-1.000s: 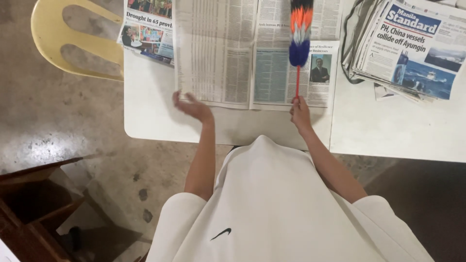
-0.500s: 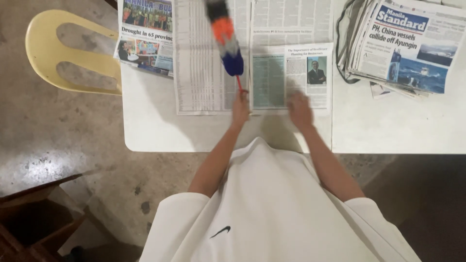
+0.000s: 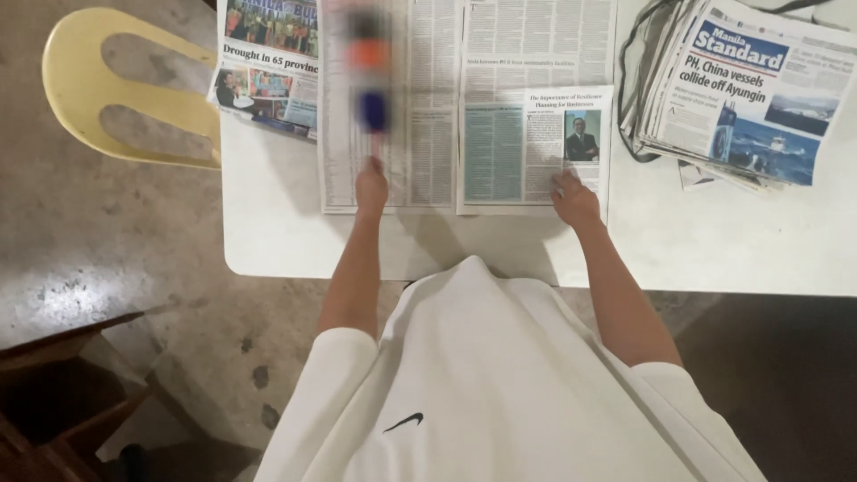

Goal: Using a duster to clean and sort stacks of newspapers on a table.

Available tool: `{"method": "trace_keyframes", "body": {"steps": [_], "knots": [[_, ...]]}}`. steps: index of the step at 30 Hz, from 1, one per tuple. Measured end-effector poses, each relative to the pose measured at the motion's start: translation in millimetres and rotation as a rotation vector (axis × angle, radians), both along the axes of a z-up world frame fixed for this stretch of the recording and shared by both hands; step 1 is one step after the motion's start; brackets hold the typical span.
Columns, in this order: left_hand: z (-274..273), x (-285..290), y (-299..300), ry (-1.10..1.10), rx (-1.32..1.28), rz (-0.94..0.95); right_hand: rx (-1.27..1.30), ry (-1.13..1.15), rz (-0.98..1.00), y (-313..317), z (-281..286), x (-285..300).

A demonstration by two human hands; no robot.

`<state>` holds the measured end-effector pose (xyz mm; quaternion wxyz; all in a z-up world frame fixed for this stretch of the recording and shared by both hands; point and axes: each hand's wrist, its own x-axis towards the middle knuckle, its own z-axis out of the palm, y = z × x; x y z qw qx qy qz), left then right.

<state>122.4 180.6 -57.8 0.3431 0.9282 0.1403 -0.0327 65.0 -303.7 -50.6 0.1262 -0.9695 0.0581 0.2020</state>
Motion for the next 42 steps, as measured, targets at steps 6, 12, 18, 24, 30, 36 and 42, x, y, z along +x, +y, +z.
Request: {"method": "trace_keyframes", "body": {"steps": [6, 12, 18, 24, 30, 36, 42], "knots": [[-18.0, -69.5, 17.0, 0.165, 0.036, -0.054, -0.023, 0.018, 0.07, -2.8, -3.2, 3.6], [57.4, -137.1, -8.3, 0.202, -0.054, 0.065, 0.024, 0.054, 0.111, 16.1, 42.0, -2.3], [-2.9, -171.1, 12.9, 0.286, 0.055, 0.118, 0.002, 0.118, 0.168, 27.1, 59.1, -5.2], [62.5, -156.1, -39.2, 0.221, -0.258, 0.336, -0.023, 0.123, 0.221, 24.8, 72.8, -2.2], [33.7, -140.0, -59.5, 0.196, -0.209, 0.161, 0.058, 0.062, 0.254, 6.8, 49.8, 0.6], [42.9, -90.4, -103.6, 0.041, -1.113, 0.517, 0.018, 0.135, 0.127, 17.9, 73.0, 12.6], [60.1, -64.4, -157.0, 0.157, -1.236, 0.056, 0.543, 0.132, -0.037, 82.5, 117.3, 0.3]]}}
